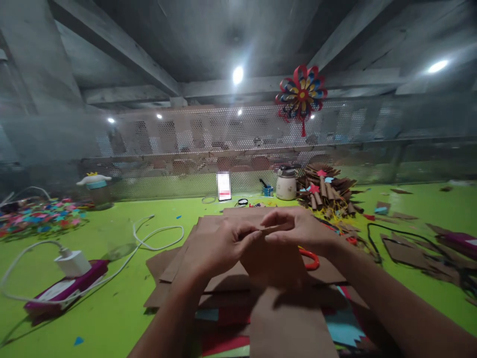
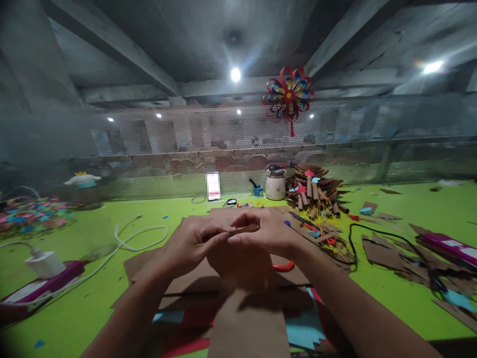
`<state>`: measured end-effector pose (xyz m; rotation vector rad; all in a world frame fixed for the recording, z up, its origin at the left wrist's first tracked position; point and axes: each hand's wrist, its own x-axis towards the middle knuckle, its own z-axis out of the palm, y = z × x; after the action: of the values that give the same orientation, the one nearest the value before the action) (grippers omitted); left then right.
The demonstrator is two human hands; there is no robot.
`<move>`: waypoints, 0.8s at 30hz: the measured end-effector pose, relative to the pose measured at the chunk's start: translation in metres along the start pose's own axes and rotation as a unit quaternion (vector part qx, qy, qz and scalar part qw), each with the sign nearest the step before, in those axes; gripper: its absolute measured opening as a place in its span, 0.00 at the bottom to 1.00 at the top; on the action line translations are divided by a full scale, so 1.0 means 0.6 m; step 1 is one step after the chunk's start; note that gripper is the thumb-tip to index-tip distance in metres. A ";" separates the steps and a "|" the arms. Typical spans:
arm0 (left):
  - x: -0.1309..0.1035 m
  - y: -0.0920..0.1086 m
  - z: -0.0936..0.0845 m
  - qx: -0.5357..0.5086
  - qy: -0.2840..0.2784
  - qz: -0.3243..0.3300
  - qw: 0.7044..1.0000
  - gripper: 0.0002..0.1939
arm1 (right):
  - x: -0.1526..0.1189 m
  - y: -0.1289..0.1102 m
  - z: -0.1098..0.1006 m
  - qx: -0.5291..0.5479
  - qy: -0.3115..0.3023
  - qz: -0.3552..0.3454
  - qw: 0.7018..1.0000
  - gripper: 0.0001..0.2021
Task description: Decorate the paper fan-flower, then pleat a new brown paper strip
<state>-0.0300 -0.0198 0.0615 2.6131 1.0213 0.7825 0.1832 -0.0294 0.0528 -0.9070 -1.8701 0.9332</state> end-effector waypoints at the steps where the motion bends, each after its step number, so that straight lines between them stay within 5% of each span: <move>1: 0.000 0.002 0.000 0.000 -0.002 0.000 1.000 0.15 | 0.002 0.001 0.006 -0.002 0.029 0.009 1.000 0.13; 8: -0.003 0.003 0.005 -0.032 0.020 0.028 0.999 0.13 | 0.006 0.006 0.015 0.023 0.084 -0.008 0.996 0.07; 17: 0.000 -0.001 0.010 0.042 0.030 0.007 0.999 0.13 | 0.010 0.015 -0.007 -0.063 0.055 -0.034 0.996 0.07; 24: 0.006 -0.007 0.008 -0.016 0.041 -0.019 0.999 0.13 | 0.018 0.036 -0.011 0.055 0.048 0.001 0.997 0.12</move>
<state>-0.0276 -0.0143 0.0573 2.5458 1.0678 0.8967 0.1897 -0.0088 0.0406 -0.8712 -1.7208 0.9673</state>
